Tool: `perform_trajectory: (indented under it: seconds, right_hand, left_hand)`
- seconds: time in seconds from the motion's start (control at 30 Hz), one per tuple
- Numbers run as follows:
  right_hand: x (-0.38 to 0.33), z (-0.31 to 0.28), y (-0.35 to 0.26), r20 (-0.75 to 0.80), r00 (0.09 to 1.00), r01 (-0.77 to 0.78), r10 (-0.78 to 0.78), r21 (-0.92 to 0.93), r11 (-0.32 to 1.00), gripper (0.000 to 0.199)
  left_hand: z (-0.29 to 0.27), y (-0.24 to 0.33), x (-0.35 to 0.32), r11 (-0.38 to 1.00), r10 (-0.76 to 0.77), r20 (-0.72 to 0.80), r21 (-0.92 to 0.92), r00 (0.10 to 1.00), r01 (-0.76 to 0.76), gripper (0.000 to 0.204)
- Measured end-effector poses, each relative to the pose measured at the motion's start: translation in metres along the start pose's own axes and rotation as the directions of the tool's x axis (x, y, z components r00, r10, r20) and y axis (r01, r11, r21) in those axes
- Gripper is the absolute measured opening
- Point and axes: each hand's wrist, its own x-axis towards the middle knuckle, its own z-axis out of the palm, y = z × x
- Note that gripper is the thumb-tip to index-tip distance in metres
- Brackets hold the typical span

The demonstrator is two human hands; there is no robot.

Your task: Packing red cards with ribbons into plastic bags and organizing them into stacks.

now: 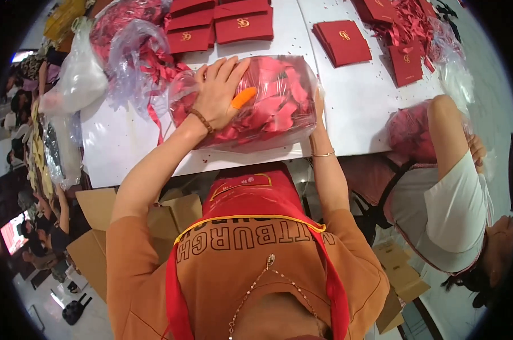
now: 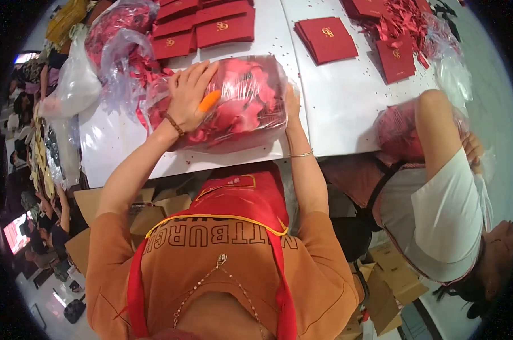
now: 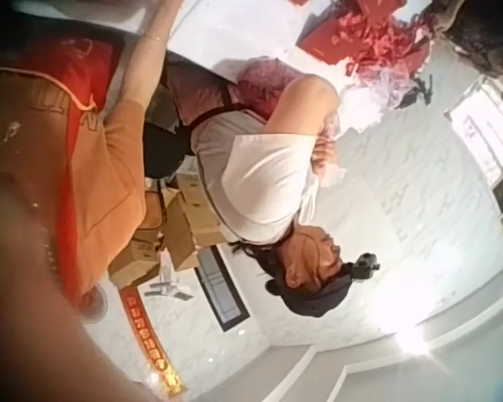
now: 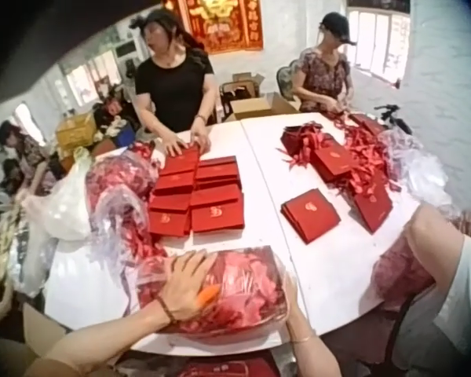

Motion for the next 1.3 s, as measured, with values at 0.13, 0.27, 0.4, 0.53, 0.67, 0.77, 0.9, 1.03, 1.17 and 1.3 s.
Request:
perform_trajectory:
  seconds: [0.13, 0.27, 0.4, 0.53, 0.67, 0.77, 0.9, 1.03, 1.17, 1.3]
  right_hand:
    - [-0.011, 0.014, -0.022, -0.057, 0.996, -0.063, 0.068, 0.078, 0.995, 0.029]
    - [-0.011, 0.012, -0.021, 0.032, 0.993, -0.116, 0.112, 0.193, 0.974, 0.024]
    - [-0.007, 0.015, -0.019, 0.066, 0.989, -0.143, 0.13, 0.261, 0.955, 0.023]
    - [-0.015, 0.021, -0.027, 0.028, 0.992, -0.127, 0.125, 0.324, 0.937, 0.026]
    - [-0.014, 0.014, -0.023, 0.081, 0.99, -0.135, 0.115, 0.306, 0.942, 0.034]
    - [-0.012, 0.021, -0.03, 0.067, 0.98, -0.199, 0.188, 0.234, 0.952, 0.035]
    - [-0.007, 0.011, -0.024, -0.009, 0.988, -0.147, 0.151, 0.189, 0.971, 0.035]
    - [-0.008, 0.021, -0.025, 0.009, 0.991, -0.134, 0.136, 0.233, 0.963, 0.037]
    - [-0.007, 0.002, 0.005, 0.061, 0.997, -0.053, 0.039, 0.249, 0.967, 0.034]
    - [-0.025, 0.025, -0.04, 0.008, 0.999, -0.032, 0.031, 0.07, 0.997, 0.029]
  left_hand:
    - [-0.011, -0.015, 0.002, 0.997, -0.02, 0.114, -0.075, 0.993, 0.029, 0.048]
    - [-0.05, -0.045, -0.007, 0.98, 0.02, 0.168, 0.194, 0.986, -0.053, 0.044]
    - [-0.029, -0.048, -0.023, 0.974, -0.094, 0.109, 0.216, 0.99, 0.069, 0.044]
    - [-0.028, -0.058, -0.021, 0.982, -0.183, 0.206, -0.014, 0.961, 0.19, 0.046]
    - [-0.048, -0.041, 0.024, 0.995, 0.103, 0.202, -0.017, 0.974, -0.102, 0.051]
    - [-0.011, 0.016, 0.036, 0.929, 0.364, 0.235, -0.021, 0.901, -0.37, 0.053]
    - [0.005, 0.028, 0.047, 0.929, 0.37, 0.171, -0.072, 0.913, -0.362, 0.052]
    - [0.001, 0.028, 0.055, 0.958, 0.287, 0.345, -0.091, 0.894, -0.272, 0.049]
    - [0.023, 0.082, 0.048, 0.884, 0.468, 0.235, -0.151, 0.852, -0.443, 0.048]
    - [0.014, 0.074, 0.037, 0.909, 0.412, 0.224, -0.172, 0.883, -0.38, 0.051]
